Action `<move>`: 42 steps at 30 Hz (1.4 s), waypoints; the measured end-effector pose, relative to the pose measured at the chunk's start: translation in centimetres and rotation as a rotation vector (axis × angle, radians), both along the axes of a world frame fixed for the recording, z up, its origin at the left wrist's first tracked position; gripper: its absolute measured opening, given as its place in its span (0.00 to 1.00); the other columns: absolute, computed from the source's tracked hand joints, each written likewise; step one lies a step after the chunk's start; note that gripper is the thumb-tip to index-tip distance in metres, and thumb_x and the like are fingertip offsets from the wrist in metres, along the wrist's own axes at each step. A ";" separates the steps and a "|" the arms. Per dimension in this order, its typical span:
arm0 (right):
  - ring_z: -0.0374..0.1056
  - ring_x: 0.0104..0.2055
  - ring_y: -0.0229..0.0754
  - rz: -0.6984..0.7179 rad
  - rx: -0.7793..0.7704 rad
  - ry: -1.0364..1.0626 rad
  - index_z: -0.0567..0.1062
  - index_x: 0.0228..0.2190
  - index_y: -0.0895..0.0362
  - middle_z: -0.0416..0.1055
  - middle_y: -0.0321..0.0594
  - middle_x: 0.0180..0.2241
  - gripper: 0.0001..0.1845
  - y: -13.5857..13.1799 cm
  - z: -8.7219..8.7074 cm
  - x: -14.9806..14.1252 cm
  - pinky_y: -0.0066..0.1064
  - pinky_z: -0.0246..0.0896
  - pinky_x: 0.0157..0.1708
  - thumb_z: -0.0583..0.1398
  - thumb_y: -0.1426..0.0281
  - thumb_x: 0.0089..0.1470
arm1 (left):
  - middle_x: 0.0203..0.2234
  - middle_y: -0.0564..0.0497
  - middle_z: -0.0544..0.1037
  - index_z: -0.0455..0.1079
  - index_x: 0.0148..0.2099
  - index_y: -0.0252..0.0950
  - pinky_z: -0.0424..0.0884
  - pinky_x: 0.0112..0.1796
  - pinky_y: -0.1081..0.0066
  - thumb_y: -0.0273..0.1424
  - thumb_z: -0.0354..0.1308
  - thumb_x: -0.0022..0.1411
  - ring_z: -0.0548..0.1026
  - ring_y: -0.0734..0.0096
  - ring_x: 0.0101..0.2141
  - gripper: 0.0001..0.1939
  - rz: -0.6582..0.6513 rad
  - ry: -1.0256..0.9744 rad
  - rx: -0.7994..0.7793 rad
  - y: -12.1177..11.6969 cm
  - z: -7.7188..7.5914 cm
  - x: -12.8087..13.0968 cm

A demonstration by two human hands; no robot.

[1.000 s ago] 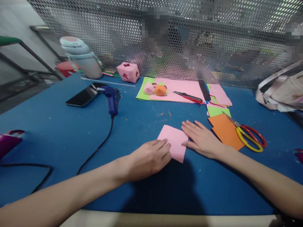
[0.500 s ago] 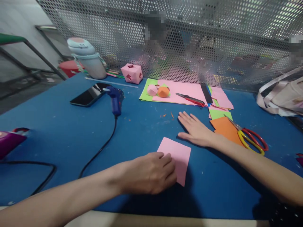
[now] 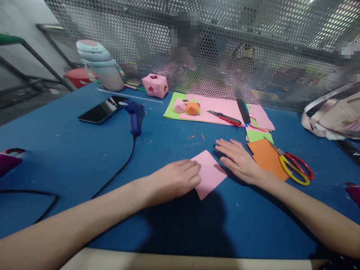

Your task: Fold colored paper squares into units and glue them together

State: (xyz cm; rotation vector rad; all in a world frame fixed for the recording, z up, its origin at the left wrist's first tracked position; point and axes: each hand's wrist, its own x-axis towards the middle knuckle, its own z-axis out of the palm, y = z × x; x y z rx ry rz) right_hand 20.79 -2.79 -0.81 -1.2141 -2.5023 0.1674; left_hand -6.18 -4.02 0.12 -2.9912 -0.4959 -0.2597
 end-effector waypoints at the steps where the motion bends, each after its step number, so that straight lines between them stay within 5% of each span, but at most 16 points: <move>1: 0.52 0.62 0.42 0.097 -0.016 0.029 0.63 0.56 0.55 0.60 0.43 0.59 0.24 -0.8 0.2 -0.3 0.44 0.43 0.62 0.47 0.59 0.62 | 0.43 0.43 0.74 0.65 0.36 0.35 0.68 0.47 0.64 0.20 0.46 0.62 0.71 0.65 0.46 0.09 -0.008 0.007 0.008 0.5 -0.2 -0.1; 4: 0.57 0.59 0.45 0.272 -0.009 0.042 0.65 0.54 0.56 0.64 0.45 0.56 0.26 -2.4 0.2 -1.0 0.46 0.47 0.60 0.54 0.56 0.58 | 0.44 0.41 0.73 0.65 0.37 0.33 0.69 0.46 0.65 0.20 0.46 0.62 0.72 0.63 0.46 0.08 0.044 -0.065 -0.034 1.8 -0.9 -0.6; 7: 0.62 0.56 0.48 0.277 0.076 0.045 0.68 0.51 0.59 0.67 0.49 0.53 0.27 -2.7 -0.4 -1.8 0.47 0.51 0.57 0.58 0.57 0.54 | 0.44 0.41 0.74 0.65 0.39 0.33 0.70 0.45 0.67 0.24 0.47 0.63 0.73 0.65 0.45 0.06 0.130 -0.198 -0.076 2.4 -1.6 -1.0; 13: 0.69 0.44 0.41 0.279 0.216 0.130 0.73 0.38 0.60 0.75 0.45 0.41 0.08 -2.3 -1.3 -2.2 0.37 0.61 0.46 0.56 0.74 0.58 | 0.46 0.39 0.73 0.68 0.37 0.31 0.68 0.49 0.65 0.25 0.48 0.62 0.70 0.62 0.49 0.07 0.146 -0.249 -0.081 1.7 -1.6 -0.3; 21: 0.65 0.33 0.41 0.164 0.201 0.023 0.74 0.32 0.59 0.72 0.42 0.29 0.10 -2.7 -1.1 -2.0 0.34 0.56 0.34 0.54 0.69 0.59 | 0.31 0.46 0.74 0.72 0.38 0.32 0.69 0.38 0.65 0.26 0.44 0.66 0.70 0.66 0.34 0.14 0.258 -0.163 -0.173 -1.0 -0.7 1.2; 33: 0.59 0.30 0.37 -0.094 -0.012 0.139 0.65 0.23 0.58 0.66 0.38 0.25 0.16 -2.5 -0.7 -2.2 0.30 0.53 0.33 0.50 0.67 0.62 | 0.30 0.50 0.71 0.71 0.35 0.36 0.65 0.39 0.66 0.31 0.45 0.65 0.69 0.66 0.36 0.14 0.601 -0.218 -0.397 1.2 -0.4 0.2; 42: 0.59 0.27 0.36 -0.236 -0.079 0.216 0.63 0.21 0.56 0.64 0.35 0.23 0.16 -2.1 -0.9 -2.2 0.29 0.52 0.28 0.54 0.67 0.59 | 0.29 0.52 0.71 0.72 0.34 0.38 0.65 0.38 0.68 0.31 0.50 0.61 0.69 0.68 0.34 0.09 0.606 -0.300 -0.391 1.7 -0.7 -0.1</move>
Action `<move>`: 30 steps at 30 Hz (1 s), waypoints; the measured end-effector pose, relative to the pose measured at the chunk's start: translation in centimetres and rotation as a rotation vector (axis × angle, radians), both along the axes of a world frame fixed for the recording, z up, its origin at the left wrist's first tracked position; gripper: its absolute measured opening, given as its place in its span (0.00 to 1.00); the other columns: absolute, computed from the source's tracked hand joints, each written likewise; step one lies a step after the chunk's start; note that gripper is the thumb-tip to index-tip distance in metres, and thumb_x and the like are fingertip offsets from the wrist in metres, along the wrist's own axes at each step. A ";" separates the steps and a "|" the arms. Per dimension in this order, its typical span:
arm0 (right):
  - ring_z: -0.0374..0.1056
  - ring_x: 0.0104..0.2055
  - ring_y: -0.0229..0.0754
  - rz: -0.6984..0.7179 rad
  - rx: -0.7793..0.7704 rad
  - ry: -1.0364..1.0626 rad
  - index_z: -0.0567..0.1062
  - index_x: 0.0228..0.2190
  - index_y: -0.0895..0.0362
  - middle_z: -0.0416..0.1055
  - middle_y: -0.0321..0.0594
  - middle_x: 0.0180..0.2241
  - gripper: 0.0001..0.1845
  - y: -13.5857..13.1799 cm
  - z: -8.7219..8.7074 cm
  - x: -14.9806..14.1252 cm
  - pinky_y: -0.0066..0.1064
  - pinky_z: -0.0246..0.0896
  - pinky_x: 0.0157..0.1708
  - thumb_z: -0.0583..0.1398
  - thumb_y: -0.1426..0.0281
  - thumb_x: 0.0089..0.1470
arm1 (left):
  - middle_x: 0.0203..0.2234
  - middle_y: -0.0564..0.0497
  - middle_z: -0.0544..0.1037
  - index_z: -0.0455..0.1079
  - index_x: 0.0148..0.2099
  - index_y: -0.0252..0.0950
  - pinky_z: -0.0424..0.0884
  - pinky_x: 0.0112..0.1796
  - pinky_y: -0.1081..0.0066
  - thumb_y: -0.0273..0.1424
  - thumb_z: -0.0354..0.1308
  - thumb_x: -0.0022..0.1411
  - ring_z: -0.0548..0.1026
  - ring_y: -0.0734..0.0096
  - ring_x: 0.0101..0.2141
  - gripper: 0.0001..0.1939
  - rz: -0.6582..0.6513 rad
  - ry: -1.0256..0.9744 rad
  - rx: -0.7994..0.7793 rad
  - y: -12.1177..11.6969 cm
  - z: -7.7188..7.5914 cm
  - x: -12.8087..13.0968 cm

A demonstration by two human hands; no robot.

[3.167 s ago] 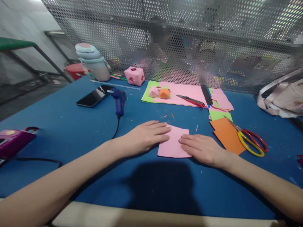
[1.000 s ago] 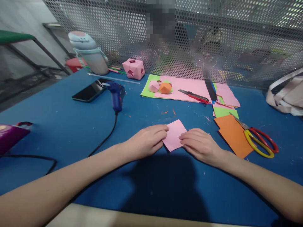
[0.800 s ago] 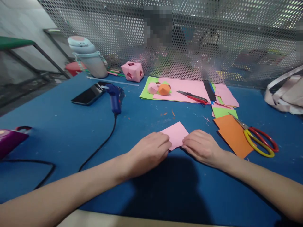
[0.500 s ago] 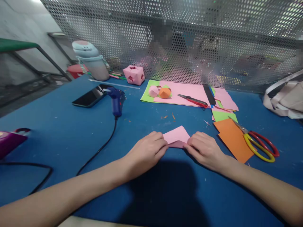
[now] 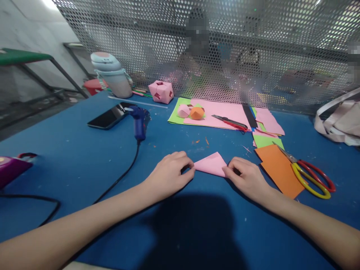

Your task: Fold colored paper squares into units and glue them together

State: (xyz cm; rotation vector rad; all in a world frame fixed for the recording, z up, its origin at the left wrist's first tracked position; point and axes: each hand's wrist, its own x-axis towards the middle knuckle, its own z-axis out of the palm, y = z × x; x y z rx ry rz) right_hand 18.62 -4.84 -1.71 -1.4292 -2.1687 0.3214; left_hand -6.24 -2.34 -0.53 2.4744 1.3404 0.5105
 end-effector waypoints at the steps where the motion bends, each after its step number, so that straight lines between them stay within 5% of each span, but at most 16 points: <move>1: 0.59 0.27 0.36 0.000 0.001 0.010 0.63 0.20 0.56 0.64 0.35 0.23 0.15 0.0 0.0 0.0 0.29 0.53 0.28 0.54 0.67 0.58 | 0.28 0.51 0.71 0.72 0.34 0.37 0.65 0.38 0.67 0.32 0.51 0.61 0.69 0.67 0.34 0.09 -0.009 -0.005 0.014 0.0 -0.1 0.0; 7: 0.65 0.33 0.39 0.171 -0.024 0.240 0.68 0.22 0.56 0.69 0.39 0.27 0.19 0.1 0.7 0.5 0.33 0.60 0.37 0.49 0.66 0.62 | 0.36 0.49 0.72 0.71 0.35 0.37 0.66 0.41 0.66 0.25 0.51 0.60 0.69 0.68 0.38 0.07 -0.143 -0.073 0.108 0.2 -0.6 0.0; 9: 0.67 0.39 0.41 0.113 -0.013 0.263 0.71 0.25 0.56 0.72 0.41 0.33 0.19 0.6 0.6 0.8 0.36 0.61 0.42 0.47 0.66 0.63 | 0.39 0.48 0.72 0.70 0.35 0.36 0.66 0.43 0.65 0.23 0.50 0.59 0.69 0.67 0.40 0.08 -0.174 -0.092 0.114 0.1 -0.7 0.0; 12: 0.63 0.51 0.49 -0.050 0.071 0.055 0.74 0.38 0.56 0.69 0.46 0.47 0.14 1.5 -0.1 1.0 0.48 0.55 0.51 0.54 0.61 0.58 | 0.45 0.47 0.71 0.70 0.35 0.36 0.65 0.47 0.62 0.20 0.48 0.58 0.69 0.65 0.45 0.11 -0.193 -0.101 0.110 -0.1 -0.8 0.1; 15: 0.56 0.58 0.56 -0.021 0.109 -0.178 0.71 0.47 0.56 0.63 0.49 0.56 0.23 1.7 -0.7 0.9 0.54 0.50 0.53 0.58 0.57 0.53 | 0.46 0.45 0.72 0.69 0.39 0.35 0.65 0.49 0.63 0.20 0.46 0.59 0.69 0.66 0.48 0.12 -0.156 -0.165 0.064 -0.1 -0.6 0.3; 22: 0.60 0.56 0.50 0.139 0.116 -0.118 0.72 0.40 0.56 0.68 0.47 0.51 0.12 1.2 -0.7 0.4 0.49 0.54 0.53 0.59 0.64 0.54 | 0.46 0.43 0.72 0.67 0.44 0.34 0.65 0.50 0.59 0.27 0.55 0.58 0.68 0.61 0.49 0.10 -0.147 -0.140 0.063 -0.1 -0.5 1.3; 27: 0.55 0.59 0.51 0.192 0.031 -0.090 0.63 0.54 0.58 0.60 0.51 0.57 0.26 2.0 -0.2 0.4 0.50 0.55 0.54 0.59 0.66 0.54 | 0.45 0.43 0.72 0.65 0.46 0.34 0.67 0.47 0.59 0.25 0.56 0.56 0.69 0.62 0.47 0.13 -0.176 -0.126 0.020 -0.4 -0.3 2.0; 30: 0.59 0.56 0.51 0.229 -0.007 -0.117 0.64 0.54 0.59 0.64 0.50 0.53 0.27 2.6 0.6 0.6 0.48 0.56 0.53 0.60 0.66 0.52 | 0.45 0.43 0.71 0.65 0.46 0.34 0.69 0.46 0.62 0.22 0.55 0.55 0.69 0.63 0.47 0.14 -0.179 -0.188 -0.002 -0.5 -0.2 2.3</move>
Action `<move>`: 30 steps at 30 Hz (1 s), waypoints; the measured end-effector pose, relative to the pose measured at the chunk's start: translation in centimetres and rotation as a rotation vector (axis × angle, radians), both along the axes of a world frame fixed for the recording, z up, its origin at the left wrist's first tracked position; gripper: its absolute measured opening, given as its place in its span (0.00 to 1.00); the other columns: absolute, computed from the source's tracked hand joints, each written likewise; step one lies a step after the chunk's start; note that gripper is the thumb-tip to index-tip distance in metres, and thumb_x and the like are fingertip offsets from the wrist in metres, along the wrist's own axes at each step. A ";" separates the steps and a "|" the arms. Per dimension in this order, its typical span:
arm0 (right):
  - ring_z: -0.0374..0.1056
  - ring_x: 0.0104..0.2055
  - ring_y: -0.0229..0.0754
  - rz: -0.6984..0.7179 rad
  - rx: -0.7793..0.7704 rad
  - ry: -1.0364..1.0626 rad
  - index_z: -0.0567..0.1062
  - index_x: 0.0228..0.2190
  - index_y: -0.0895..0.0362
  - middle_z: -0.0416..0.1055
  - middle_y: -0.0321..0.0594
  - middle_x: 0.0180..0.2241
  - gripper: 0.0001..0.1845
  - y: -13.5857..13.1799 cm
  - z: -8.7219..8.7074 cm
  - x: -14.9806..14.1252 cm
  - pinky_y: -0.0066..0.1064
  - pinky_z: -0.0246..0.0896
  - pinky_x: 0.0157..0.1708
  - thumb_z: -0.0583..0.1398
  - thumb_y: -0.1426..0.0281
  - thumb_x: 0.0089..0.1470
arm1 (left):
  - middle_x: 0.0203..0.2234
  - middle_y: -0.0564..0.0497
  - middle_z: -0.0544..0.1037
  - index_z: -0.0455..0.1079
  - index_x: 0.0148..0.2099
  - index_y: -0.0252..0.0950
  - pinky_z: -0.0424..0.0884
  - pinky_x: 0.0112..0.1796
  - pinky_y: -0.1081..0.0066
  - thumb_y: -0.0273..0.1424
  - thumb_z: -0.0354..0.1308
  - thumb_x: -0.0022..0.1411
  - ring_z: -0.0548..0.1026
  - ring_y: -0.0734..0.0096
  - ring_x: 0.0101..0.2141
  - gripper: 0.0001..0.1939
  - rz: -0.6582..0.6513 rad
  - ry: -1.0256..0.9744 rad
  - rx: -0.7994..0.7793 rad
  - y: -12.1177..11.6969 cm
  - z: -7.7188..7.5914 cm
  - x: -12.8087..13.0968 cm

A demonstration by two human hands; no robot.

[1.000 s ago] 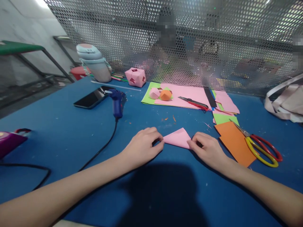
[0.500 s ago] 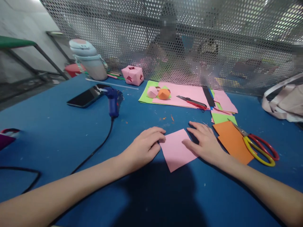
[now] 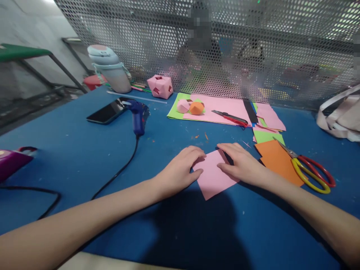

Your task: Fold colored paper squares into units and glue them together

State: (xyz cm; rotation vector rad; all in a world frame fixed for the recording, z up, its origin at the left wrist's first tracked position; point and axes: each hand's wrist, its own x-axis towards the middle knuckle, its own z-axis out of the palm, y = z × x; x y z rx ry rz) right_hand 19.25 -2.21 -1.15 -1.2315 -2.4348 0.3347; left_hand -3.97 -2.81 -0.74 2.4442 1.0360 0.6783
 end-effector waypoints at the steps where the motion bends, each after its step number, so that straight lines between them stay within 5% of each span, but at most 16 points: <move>1: 0.62 0.53 0.50 0.017 -0.021 0.001 0.66 0.52 0.58 0.67 0.49 0.50 0.26 0.1 0.2 0.1 0.46 0.59 0.51 0.60 0.67 0.52 | 0.46 0.43 0.71 0.65 0.45 0.35 0.69 0.45 0.63 0.22 0.55 0.55 0.69 0.64 0.46 0.14 0.001 -0.021 -0.008 0.0 0.0 0.1; 4: 0.68 0.39 0.43 -0.008 -0.113 0.073 0.68 0.50 0.56 0.70 0.43 0.40 0.24 0.1 0.4 0.1 0.37 0.65 0.39 0.60 0.69 0.50 | 0.46 0.44 0.70 0.65 0.45 0.36 0.71 0.41 0.66 0.21 0.53 0.54 0.70 0.66 0.44 0.15 0.010 -0.052 -0.019 -0.1 -0.1 0.2; 8: 0.63 0.25 0.34 -0.147 -0.226 0.324 0.66 0.50 0.55 0.69 0.35 0.30 0.25 -0.5 0.4 -0.5 0.28 0.62 0.26 0.59 0.73 0.48 | 0.41 0.47 0.73 0.65 0.47 0.35 0.71 0.39 0.68 0.21 0.50 0.56 0.72 0.70 0.37 0.16 0.076 -0.024 -0.025 -0.3 0.0 0.3; 12: 0.64 0.31 0.37 -0.161 -0.173 0.382 0.73 0.36 0.56 0.70 0.35 0.29 0.10 -1.4 0.5 -1.0 0.30 0.62 0.32 0.61 0.73 0.48 | 0.34 0.49 0.75 0.67 0.45 0.34 0.70 0.39 0.68 0.23 0.49 0.58 0.73 0.70 0.35 0.13 0.116 0.025 -0.030 -0.3 0.2 0.3; 15: 0.66 0.35 0.39 -0.025 -0.026 0.312 0.73 0.29 0.56 0.72 0.36 0.30 0.03 -2.0 0.2 -0.9 0.33 0.62 0.37 0.59 0.74 0.50 | 0.33 0.50 0.76 0.68 0.44 0.35 0.70 0.38 0.70 0.24 0.49 0.58 0.73 0.70 0.35 0.12 0.105 0.018 -0.003 -0.2 0.2 0.2; 22: 0.64 0.53 0.44 0.449 0.273 0.099 0.71 0.36 0.58 0.71 0.49 0.47 0.09 -2.8 -1.2 -0.3 0.40 0.64 0.47 0.51 0.77 0.57 | 0.31 0.52 0.74 0.70 0.39 0.36 0.67 0.39 0.72 0.23 0.52 0.59 0.71 0.72 0.35 0.08 -0.110 0.092 -0.071 1.0 0.9 -1.4; 30: 0.60 0.57 0.48 0.448 0.364 -0.054 0.68 0.49 0.61 0.68 0.50 0.52 0.17 -4.4 -1.3 -0.6 0.46 0.63 0.52 0.54 0.78 0.57 | 0.31 0.51 0.73 0.72 0.35 0.34 0.65 0.42 0.70 0.26 0.53 0.60 0.69 0.71 0.36 0.06 -0.143 0.122 -0.063 1.3 1.2 -1.9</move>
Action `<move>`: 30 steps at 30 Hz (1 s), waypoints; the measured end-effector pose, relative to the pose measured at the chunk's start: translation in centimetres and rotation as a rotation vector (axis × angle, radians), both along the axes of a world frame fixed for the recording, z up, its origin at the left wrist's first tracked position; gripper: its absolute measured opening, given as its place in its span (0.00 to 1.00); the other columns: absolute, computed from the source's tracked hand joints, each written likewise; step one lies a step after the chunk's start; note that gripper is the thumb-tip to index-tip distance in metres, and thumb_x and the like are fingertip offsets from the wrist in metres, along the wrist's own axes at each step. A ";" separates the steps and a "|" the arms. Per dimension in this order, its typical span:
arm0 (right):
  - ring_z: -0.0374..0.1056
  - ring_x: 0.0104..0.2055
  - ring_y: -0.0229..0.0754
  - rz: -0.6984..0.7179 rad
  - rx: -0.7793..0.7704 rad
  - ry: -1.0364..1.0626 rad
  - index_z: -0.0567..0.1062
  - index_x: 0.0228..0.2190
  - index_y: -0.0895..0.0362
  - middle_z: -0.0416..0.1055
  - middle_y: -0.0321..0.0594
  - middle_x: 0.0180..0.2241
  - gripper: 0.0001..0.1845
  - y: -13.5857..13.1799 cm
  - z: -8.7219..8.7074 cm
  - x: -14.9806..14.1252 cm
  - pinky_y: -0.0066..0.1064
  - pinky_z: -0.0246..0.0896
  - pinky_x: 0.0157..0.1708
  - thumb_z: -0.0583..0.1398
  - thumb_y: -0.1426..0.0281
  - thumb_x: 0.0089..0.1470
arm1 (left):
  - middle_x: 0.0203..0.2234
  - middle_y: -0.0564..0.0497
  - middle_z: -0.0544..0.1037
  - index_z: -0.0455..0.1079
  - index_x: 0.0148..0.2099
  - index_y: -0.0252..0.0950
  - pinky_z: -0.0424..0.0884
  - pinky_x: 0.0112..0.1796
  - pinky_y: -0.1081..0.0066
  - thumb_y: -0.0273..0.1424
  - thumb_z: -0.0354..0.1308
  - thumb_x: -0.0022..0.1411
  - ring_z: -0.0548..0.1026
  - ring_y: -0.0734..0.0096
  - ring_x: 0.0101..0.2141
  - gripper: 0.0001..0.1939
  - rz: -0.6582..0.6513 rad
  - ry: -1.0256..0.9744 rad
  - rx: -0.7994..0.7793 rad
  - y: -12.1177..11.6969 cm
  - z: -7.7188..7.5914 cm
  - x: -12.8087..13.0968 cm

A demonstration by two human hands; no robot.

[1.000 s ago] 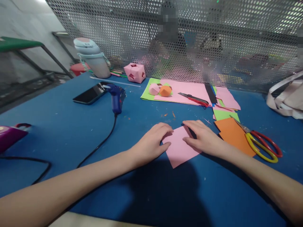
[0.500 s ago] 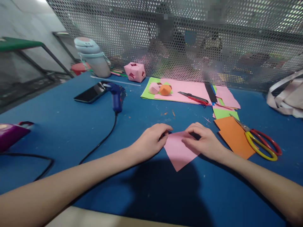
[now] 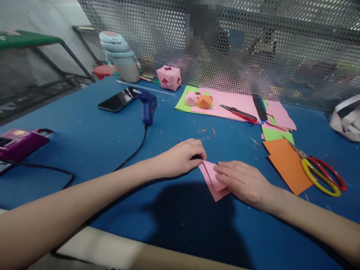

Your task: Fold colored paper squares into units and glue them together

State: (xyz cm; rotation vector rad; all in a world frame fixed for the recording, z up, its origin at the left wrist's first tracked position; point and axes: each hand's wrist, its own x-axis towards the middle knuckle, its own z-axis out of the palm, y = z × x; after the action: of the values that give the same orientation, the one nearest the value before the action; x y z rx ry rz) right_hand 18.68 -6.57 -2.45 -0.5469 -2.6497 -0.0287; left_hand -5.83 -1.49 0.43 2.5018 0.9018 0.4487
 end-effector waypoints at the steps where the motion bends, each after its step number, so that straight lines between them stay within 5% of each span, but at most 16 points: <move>1: 0.59 0.59 0.49 -0.024 -0.002 -0.014 0.67 0.50 0.61 0.67 0.49 0.53 0.18 -0.4 -0.1 0.0 0.47 0.62 0.53 0.53 0.78 0.57 | 0.31 0.51 0.73 0.72 0.35 0.35 0.65 0.42 0.70 0.26 0.53 0.61 0.69 0.71 0.37 0.06 -0.002 0.006 -0.004 0.0 0.0 0.0; 8: 0.52 0.62 0.49 -0.048 -0.041 -0.031 0.66 0.53 0.61 0.64 0.47 0.56 0.21 -1.7 -0.9 0.0 0.47 0.59 0.56 0.53 0.79 0.58 | 0.32 0.51 0.72 0.74 0.35 0.36 0.64 0.43 0.70 0.27 0.54 0.61 0.69 0.71 0.38 0.07 -0.032 0.035 -0.038 0.6 0.3 -0.8; 30: 0.62 0.56 0.48 -0.025 -0.013 -0.026 0.71 0.46 0.62 0.70 0.46 0.51 0.16 -1.9 0.2 -0.5 0.46 0.61 0.53 0.56 0.77 0.55 | 0.34 0.51 0.72 0.75 0.34 0.35 0.65 0.42 0.76 0.24 0.56 0.58 0.71 0.75 0.37 0.07 -0.085 -0.008 -0.164 1.5 0.3 -1.5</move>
State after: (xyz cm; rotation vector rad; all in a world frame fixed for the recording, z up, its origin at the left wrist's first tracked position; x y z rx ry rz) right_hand 18.14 -8.50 -2.22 -0.5871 -2.6703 -0.0266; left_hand -7.37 0.03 0.71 2.3760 0.7929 0.3423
